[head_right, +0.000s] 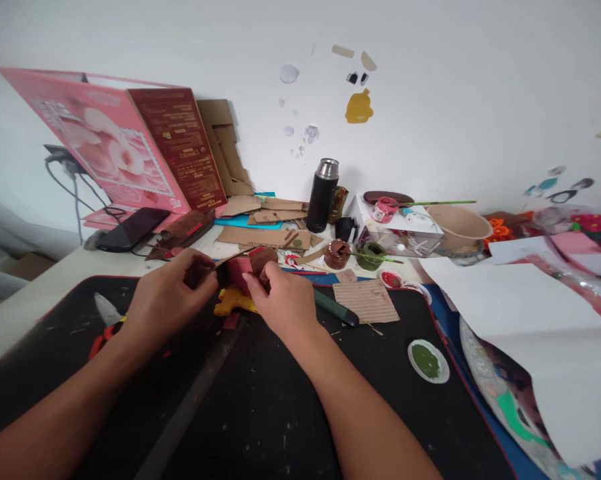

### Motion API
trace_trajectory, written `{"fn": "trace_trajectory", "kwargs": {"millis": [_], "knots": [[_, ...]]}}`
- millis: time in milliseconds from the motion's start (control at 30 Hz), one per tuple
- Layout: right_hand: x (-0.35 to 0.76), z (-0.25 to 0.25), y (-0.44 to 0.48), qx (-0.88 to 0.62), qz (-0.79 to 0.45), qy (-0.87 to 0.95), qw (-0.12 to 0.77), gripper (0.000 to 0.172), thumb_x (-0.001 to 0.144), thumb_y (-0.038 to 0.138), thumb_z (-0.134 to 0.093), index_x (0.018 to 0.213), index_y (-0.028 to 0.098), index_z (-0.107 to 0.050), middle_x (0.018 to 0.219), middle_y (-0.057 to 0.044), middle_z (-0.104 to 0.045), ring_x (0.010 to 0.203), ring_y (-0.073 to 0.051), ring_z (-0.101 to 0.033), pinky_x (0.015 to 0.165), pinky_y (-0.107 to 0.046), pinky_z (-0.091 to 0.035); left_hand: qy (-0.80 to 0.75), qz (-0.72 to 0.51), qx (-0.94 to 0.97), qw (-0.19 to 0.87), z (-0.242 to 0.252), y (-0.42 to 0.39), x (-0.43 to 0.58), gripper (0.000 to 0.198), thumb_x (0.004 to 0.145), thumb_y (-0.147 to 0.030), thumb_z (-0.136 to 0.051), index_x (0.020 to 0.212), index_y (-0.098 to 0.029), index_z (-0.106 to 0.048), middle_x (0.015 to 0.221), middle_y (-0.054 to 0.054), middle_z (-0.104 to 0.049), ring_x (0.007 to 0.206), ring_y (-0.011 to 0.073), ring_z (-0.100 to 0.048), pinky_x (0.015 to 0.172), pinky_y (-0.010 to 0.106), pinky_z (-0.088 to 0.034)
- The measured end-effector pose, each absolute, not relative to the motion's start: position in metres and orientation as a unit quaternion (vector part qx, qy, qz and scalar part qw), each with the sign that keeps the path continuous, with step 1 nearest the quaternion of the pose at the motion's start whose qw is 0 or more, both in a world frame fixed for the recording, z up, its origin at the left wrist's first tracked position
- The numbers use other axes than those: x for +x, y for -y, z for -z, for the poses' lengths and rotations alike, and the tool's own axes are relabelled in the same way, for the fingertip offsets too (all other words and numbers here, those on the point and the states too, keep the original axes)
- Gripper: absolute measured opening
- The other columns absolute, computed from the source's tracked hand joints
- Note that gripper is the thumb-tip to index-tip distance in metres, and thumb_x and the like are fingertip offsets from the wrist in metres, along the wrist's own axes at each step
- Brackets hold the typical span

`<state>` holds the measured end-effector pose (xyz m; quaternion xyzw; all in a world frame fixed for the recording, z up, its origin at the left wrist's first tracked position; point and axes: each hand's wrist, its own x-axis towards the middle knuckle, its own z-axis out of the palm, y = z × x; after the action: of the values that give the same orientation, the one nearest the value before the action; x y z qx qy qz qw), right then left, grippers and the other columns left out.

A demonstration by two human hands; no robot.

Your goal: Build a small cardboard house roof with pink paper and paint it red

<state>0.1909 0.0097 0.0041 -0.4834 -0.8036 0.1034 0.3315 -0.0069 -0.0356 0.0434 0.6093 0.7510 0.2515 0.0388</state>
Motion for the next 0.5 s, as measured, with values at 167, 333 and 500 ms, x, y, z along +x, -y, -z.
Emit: {"fn": "trace_trajectory", "kwargs": {"millis": [167,333,500], "knots": [[0.1897,-0.0077,-0.0081,-0.484,-0.142,0.801,0.322,0.033,0.103,0.050,-0.066,0.084,0.024,-0.064,0.071,-0.003,-0.075,0.062,-0.021,-0.068,0.059,-0.032,-0.031,-0.760,-0.260,0.594,0.035,-0.0446,0.0346,-0.0107,0.027,0.089,-0.046,-0.056,0.102,-0.026,-0.066,0.086,0.004,-0.078,0.080,0.0272,-0.074,0.067,0.034,-0.044],[0.1885,-0.0098,-0.0063,-0.484,-0.152,0.805,0.308,0.023,0.105,0.045,-0.065,0.097,0.023,-0.070,0.085,-0.005,-0.082,0.074,-0.024,-0.074,0.064,-0.032,-0.036,-0.752,-0.274,0.598,0.034,-0.0444,0.0348,-0.0117,0.026,0.088,-0.045,-0.056,0.102,-0.025,-0.066,0.085,0.003,-0.077,0.081,0.0270,-0.075,0.068,0.034,-0.045],[0.1883,-0.0112,-0.0053,-0.488,-0.147,0.810,0.290,0.023,0.107,0.041,-0.062,0.105,0.021,-0.073,0.089,-0.007,-0.083,0.078,-0.026,-0.076,0.066,-0.032,-0.039,-0.741,-0.295,0.602,0.024,-0.0424,0.0348,-0.0118,0.023,0.087,-0.044,-0.057,0.098,-0.026,-0.066,0.082,0.002,-0.076,0.078,0.0257,-0.075,0.066,0.033,-0.045]]}}
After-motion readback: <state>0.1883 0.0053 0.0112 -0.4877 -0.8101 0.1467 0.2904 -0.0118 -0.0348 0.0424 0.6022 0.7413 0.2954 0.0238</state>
